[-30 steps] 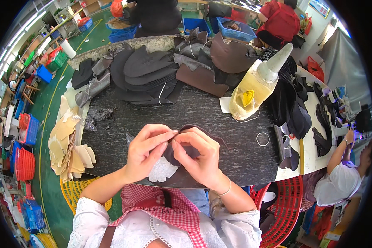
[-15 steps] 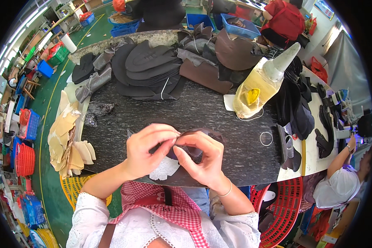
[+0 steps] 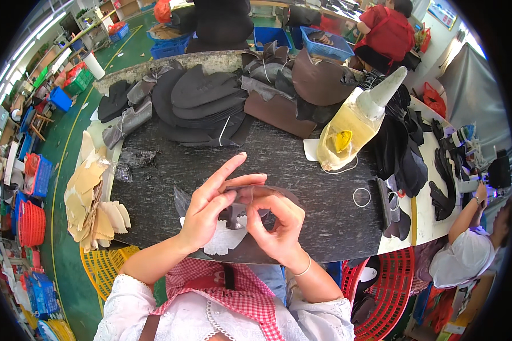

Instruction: The person aligns and attaches padding inserts onto leather shoe pieces by hand, pressing the layers together.

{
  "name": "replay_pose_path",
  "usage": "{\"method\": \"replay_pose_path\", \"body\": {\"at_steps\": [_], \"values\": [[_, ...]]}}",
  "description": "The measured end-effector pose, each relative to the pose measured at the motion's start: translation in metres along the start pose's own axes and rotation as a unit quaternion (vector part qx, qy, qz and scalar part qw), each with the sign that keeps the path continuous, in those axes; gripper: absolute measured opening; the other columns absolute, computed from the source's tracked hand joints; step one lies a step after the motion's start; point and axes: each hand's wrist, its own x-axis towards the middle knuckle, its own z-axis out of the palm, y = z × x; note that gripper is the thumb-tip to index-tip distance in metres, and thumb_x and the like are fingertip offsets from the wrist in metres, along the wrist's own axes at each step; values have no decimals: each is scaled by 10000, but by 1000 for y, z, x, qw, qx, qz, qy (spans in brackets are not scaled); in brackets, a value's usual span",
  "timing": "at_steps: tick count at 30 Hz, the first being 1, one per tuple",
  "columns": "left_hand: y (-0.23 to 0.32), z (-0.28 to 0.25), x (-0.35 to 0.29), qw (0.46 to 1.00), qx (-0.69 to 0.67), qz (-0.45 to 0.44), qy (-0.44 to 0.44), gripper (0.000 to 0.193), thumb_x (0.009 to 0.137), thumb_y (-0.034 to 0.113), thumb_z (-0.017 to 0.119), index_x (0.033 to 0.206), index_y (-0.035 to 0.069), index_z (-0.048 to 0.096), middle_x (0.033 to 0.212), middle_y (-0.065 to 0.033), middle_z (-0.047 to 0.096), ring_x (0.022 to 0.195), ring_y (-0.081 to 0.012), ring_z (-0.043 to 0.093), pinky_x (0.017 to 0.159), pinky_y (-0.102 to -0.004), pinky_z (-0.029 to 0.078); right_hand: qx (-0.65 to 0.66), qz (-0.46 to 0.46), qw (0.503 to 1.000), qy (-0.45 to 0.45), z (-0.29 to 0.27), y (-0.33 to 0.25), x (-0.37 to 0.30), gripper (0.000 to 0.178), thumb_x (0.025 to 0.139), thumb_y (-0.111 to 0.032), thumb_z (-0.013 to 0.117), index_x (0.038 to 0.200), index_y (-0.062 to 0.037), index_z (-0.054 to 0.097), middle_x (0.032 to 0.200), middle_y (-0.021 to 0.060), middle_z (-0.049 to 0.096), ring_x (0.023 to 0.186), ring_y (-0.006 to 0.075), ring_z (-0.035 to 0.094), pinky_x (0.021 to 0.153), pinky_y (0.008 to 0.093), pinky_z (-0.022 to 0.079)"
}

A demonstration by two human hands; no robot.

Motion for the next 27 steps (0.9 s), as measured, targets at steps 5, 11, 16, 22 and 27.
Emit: {"method": "replay_pose_path", "body": {"at_steps": [5, 11, 16, 22, 27], "values": [[4, -5, -1, 975, 209, 77, -28, 585, 964, 62, 391, 1492, 37, 140, 1342, -188, 503, 1219, -238, 517, 1053, -354, 360, 26, 116, 992, 42, -2, -1, 5, 112, 794, -2, 668, 735, 12, 574, 775, 131, 682, 679, 157, 655, 630, 261, 517], [24, -19, 3, 989, 148, 16, -18, 648, 952, 107, 488, 1493, 51, 134, 1351, -201, 480, 1183, -272, 543, 1020, -383, 404, 198, 135, 967, 88, -20, -4, 8, 131, 883, 27, 570, 754, 14, 551, 819, 125, 681, 685, 164, 657, 633, 283, 545], [16, 11, 10, 941, 317, 120, -12, 645, 898, -37, 451, 1482, 49, 190, 1334, -192, 505, 1133, -211, 565, 995, -324, 417, -129, 16, 990, 51, -9, -12, 17, 183, 806, 21, 658, 660, -2, 550, 691, 89, 690, 609, 121, 646, 545, 231, 487], [11, -11, 21, 935, 331, 120, -33, 621, 893, -114, 361, 1475, 54, 225, 1327, -172, 524, 1142, -196, 567, 976, -303, 422, 208, 142, 958, 134, -26, -9, 17, 203, 860, 13, 599, 676, -14, 518, 714, 92, 668, 612, 124, 622, 577, 242, 508], [14, -7, 20, 986, 129, -14, -109, 483, 905, 42, 546, 1371, 10, 423, 1294, -112, 550, 1129, -172, 561, 951, -297, 444, 139, 130, 981, 28, -28, -6, 21, 241, 879, 16, 574, 653, -6, 491, 697, 71, 649, 637, 99, 622, 584, 224, 502]]}}
